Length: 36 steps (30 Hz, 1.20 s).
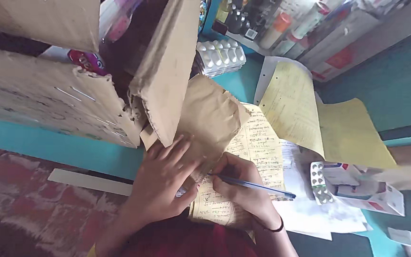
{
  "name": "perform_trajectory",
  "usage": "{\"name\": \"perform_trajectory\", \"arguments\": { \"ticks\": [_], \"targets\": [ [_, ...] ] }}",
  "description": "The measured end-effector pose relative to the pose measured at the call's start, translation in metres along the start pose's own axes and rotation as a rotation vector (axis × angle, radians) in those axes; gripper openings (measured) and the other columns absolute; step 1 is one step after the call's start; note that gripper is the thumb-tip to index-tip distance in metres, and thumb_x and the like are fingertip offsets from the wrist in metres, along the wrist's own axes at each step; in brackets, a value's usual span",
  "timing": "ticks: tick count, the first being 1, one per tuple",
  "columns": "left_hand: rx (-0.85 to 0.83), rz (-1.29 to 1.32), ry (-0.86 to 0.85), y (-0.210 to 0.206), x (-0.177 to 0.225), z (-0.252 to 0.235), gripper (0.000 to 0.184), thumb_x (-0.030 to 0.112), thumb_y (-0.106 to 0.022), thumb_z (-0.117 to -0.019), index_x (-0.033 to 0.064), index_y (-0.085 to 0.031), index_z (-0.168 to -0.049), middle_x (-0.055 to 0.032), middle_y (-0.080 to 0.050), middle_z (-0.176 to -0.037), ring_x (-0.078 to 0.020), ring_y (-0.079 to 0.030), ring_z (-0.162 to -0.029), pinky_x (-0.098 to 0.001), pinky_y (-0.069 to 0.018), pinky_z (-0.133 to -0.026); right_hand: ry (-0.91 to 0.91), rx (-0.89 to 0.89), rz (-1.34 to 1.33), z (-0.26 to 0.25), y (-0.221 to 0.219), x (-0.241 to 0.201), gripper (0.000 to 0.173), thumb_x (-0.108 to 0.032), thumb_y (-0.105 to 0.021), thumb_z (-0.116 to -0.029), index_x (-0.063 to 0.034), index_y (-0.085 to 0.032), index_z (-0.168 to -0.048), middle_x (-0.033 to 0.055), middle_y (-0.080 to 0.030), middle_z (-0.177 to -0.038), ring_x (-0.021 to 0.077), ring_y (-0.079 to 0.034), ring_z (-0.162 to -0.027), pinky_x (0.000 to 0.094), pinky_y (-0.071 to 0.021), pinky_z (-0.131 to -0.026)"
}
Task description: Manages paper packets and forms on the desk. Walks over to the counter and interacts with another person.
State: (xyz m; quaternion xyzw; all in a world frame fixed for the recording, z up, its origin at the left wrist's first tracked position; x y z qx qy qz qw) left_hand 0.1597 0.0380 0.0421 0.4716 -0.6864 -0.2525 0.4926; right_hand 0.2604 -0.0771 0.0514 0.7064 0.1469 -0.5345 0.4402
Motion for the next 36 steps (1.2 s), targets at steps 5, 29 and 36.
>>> {"name": "perform_trajectory", "arguments": {
  "ticks": [5, 29, 36],
  "targets": [
    [-0.024, 0.001, 0.011, -0.0015, -0.0005, 0.0002, 0.048, 0.049, -0.044, -0.0930, 0.0309, -0.071, -0.129, -0.0099, -0.050, -0.155, -0.0305, -0.039, -0.148, -0.0579, -0.0368, -0.103, 0.069, 0.095, 0.008, 0.0080, 0.0019, -0.0003, 0.007, -0.011, -0.070, -0.0768, -0.0085, -0.066, -0.081, -0.0091, -0.064, -0.068, -0.0083, -0.056, -0.057, 0.0100, -0.0465, -0.051],
    [-0.013, -0.008, 0.013, -0.0017, 0.0008, -0.0006, 0.048, 0.047, -0.046, -0.0910, 0.0305, -0.071, -0.129, -0.0103, -0.051, -0.154, -0.0329, -0.040, -0.147, -0.0599, -0.0380, -0.101, 0.095, 0.107, 0.086, 0.0092, 0.0011, -0.0013, 0.011, -0.014, -0.073, -0.0745, -0.0072, -0.067, -0.079, -0.0076, -0.063, -0.065, -0.0094, -0.054, -0.055, 0.0084, -0.0435, -0.049],
    [-0.009, -0.017, 0.011, -0.0013, 0.0004, -0.0008, 0.048, 0.048, -0.045, -0.0911, 0.0306, -0.071, -0.128, -0.0118, -0.051, -0.153, -0.0336, -0.042, -0.146, -0.0609, -0.0392, -0.098, 0.084, 0.127, 0.037, 0.0091, 0.0024, -0.0010, 0.009, -0.013, -0.073, -0.0752, -0.0066, -0.067, -0.078, -0.0073, -0.063, -0.065, -0.0092, -0.054, -0.056, 0.0090, -0.0440, -0.050]
  ]
}}
Point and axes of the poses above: each hand's wrist, its own z-axis away from the middle knuckle, its own y-axis out of the back of the hand, x = y × z, the point moved 9 cm from there along -z, towards the middle knuckle
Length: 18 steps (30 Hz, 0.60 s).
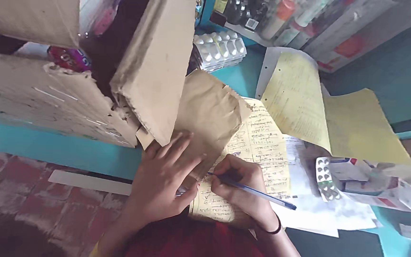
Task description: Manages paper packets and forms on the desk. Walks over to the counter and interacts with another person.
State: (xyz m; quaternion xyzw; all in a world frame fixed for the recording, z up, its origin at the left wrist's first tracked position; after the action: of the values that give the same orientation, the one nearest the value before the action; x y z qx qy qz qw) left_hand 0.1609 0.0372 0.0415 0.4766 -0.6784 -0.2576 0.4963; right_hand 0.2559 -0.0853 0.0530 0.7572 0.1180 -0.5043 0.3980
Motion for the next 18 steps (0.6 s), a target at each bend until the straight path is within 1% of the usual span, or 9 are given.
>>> {"name": "perform_trajectory", "arguments": {
  "ticks": [2, 6, 9, 12, 15, 18],
  "targets": [
    [0.005, 0.003, 0.001, -0.0004, -0.0003, 0.0007, 0.048, 0.048, -0.045, -0.0924, 0.0301, -0.071, -0.128, -0.0114, -0.051, -0.154, -0.0336, -0.041, -0.147, -0.0618, -0.0378, -0.101, 0.000, 0.019, -0.004, -0.0007, 0.0006, 0.0011, 0.009, -0.012, -0.073, -0.0760, -0.0062, -0.068, -0.079, -0.0068, -0.064, -0.066, -0.0087, -0.055, -0.057, 0.0096, -0.0452, -0.051],
    [0.001, 0.003, 0.005, -0.0014, -0.0012, 0.0019, 0.048, 0.049, -0.044, -0.0931, 0.0302, -0.071, -0.129, -0.0104, -0.051, -0.154, -0.0343, -0.040, -0.147, -0.0627, -0.0361, -0.103, 0.009, 0.015, 0.036, -0.0009, -0.0009, 0.0001, 0.010, -0.014, -0.074, -0.0776, -0.0066, -0.068, -0.080, -0.0059, -0.065, -0.067, -0.0079, -0.056, -0.058, 0.0099, -0.0458, -0.052],
    [0.000, -0.004, 0.002, -0.0009, -0.0009, 0.0020, 0.048, 0.049, -0.044, -0.0934, 0.0301, -0.071, -0.128, -0.0105, -0.051, -0.154, -0.0346, -0.040, -0.147, -0.0623, -0.0370, -0.103, 0.005, 0.014, 0.033, -0.0004, -0.0009, 0.0001, 0.010, -0.014, -0.074, -0.0772, -0.0064, -0.068, -0.080, -0.0063, -0.064, -0.066, -0.0079, -0.056, -0.057, 0.0098, -0.0453, -0.051],
    [-0.005, -0.012, -0.004, -0.0009, -0.0004, 0.0012, 0.048, 0.049, -0.044, -0.0936, 0.0306, -0.071, -0.129, -0.0098, -0.050, -0.155, -0.0333, -0.038, -0.148, -0.0612, -0.0373, -0.103, -0.001, 0.002, 0.015, -0.0005, -0.0006, 0.0007, 0.010, -0.013, -0.073, -0.0764, -0.0067, -0.067, -0.080, -0.0068, -0.064, -0.066, -0.0083, -0.056, -0.057, 0.0095, -0.0454, -0.051],
    [-0.001, -0.020, -0.009, 0.0000, -0.0005, 0.0007, 0.048, 0.049, -0.044, -0.0936, 0.0304, -0.071, -0.128, -0.0102, -0.050, -0.155, -0.0333, -0.039, -0.148, -0.0612, -0.0379, -0.102, -0.007, 0.000, 0.008, -0.0003, -0.0004, 0.0014, 0.009, -0.013, -0.073, -0.0758, -0.0069, -0.067, -0.080, -0.0072, -0.064, -0.066, -0.0086, -0.055, -0.057, 0.0091, -0.0448, -0.051],
    [-0.009, -0.025, -0.005, -0.0003, -0.0006, 0.0008, 0.048, 0.049, -0.043, -0.0937, 0.0307, -0.071, -0.128, -0.0101, -0.050, -0.155, -0.0332, -0.040, -0.147, -0.0597, -0.0375, -0.102, -0.001, 0.016, -0.003, -0.0002, 0.0005, 0.0010, 0.008, -0.012, -0.073, -0.0770, -0.0069, -0.068, -0.080, -0.0074, -0.064, -0.066, -0.0089, -0.056, -0.057, 0.0088, -0.0460, -0.052]
  ]
}}
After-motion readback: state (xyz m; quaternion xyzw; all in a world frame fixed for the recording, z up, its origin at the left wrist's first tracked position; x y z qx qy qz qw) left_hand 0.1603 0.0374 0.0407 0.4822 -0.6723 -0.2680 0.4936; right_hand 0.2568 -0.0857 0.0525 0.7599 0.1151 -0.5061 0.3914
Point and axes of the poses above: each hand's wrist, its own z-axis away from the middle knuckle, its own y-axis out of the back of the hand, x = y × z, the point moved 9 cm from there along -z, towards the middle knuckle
